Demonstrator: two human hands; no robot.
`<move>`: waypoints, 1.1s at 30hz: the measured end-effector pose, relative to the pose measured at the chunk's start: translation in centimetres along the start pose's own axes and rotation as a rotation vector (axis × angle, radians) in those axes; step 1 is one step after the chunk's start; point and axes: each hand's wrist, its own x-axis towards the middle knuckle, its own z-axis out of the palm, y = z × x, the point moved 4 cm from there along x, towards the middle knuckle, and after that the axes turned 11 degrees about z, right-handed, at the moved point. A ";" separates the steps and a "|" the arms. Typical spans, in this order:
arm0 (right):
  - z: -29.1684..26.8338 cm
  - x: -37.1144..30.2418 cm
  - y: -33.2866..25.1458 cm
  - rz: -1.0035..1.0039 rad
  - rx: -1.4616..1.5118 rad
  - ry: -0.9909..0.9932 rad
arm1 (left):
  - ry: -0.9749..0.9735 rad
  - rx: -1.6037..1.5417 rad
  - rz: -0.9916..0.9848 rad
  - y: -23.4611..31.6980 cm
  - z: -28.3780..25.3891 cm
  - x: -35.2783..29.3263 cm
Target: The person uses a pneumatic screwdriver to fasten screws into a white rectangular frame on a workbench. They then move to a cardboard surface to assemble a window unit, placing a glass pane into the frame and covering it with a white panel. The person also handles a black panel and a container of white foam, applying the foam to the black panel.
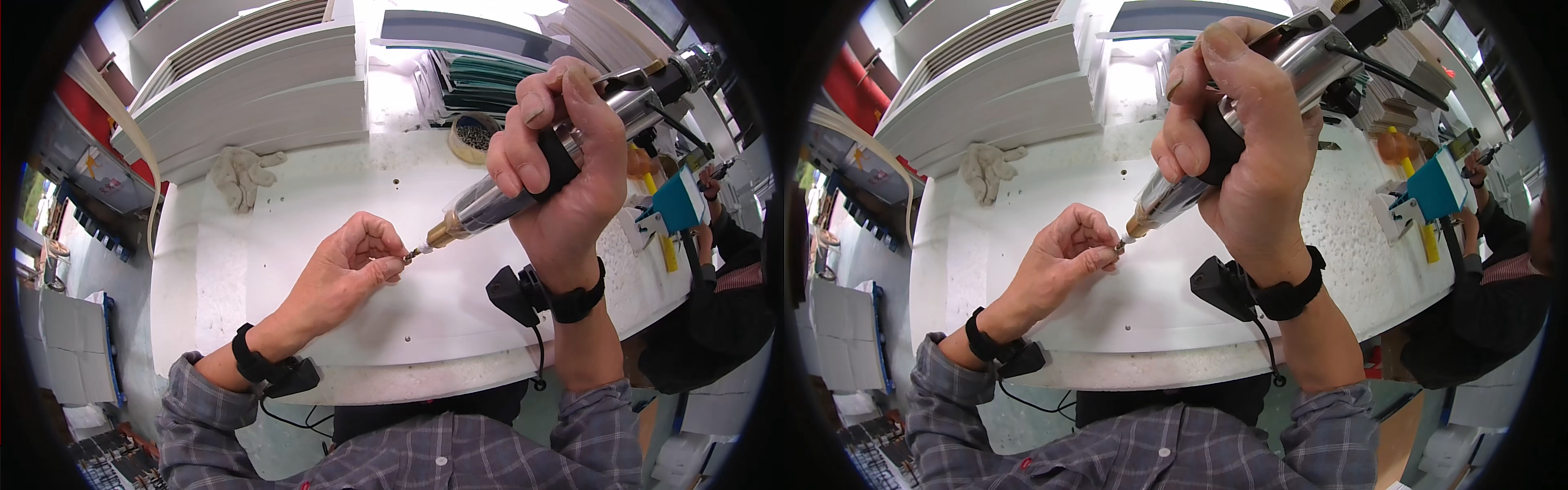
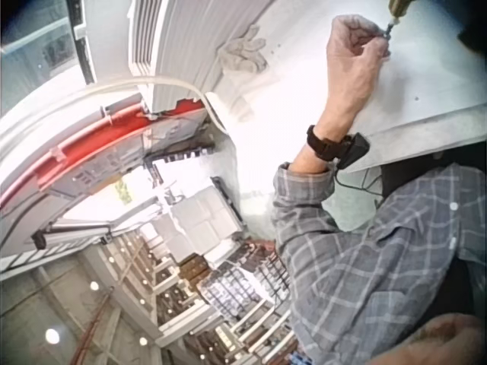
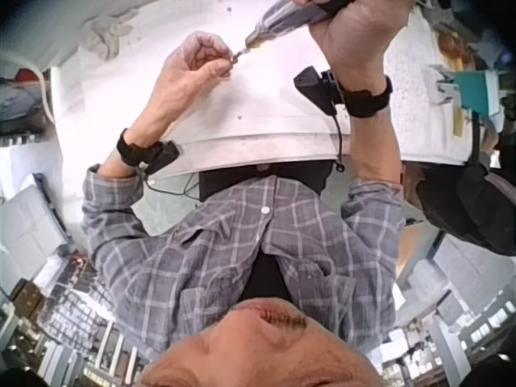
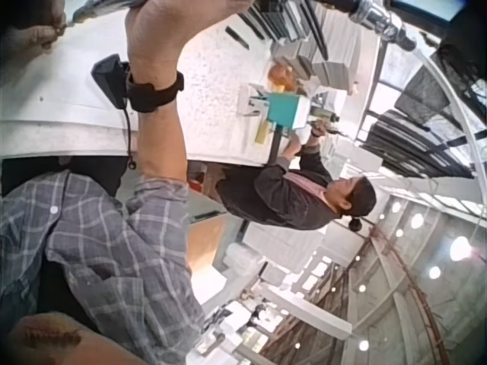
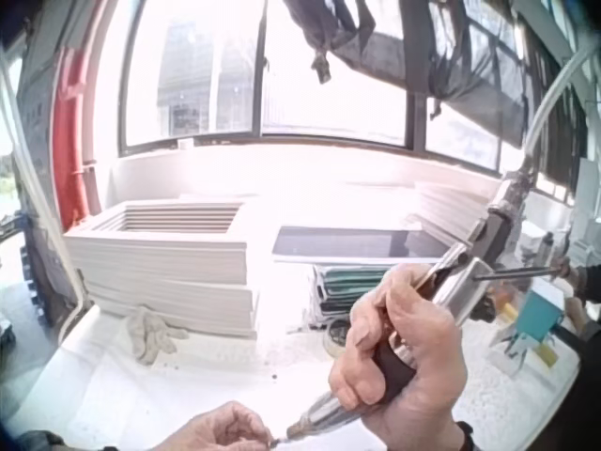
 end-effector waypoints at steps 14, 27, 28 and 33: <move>3.0 7.0 5.4 0.026 -0.102 -0.103 | 0.010 0.575 0.185 0.3 -3.7 7.2; 2.2 7.5 7.1 0.059 -0.144 -0.126 | -0.026 0.569 0.145 -0.1 -4.1 7.5; 2.0 7.7 7.1 0.078 -0.172 -0.138 | -0.046 0.593 0.087 0.8 -3.9 7.4; 2.6 7.8 7.1 0.086 -0.171 -0.145 | -0.210 1.298 0.437 1.4 -4.0 5.5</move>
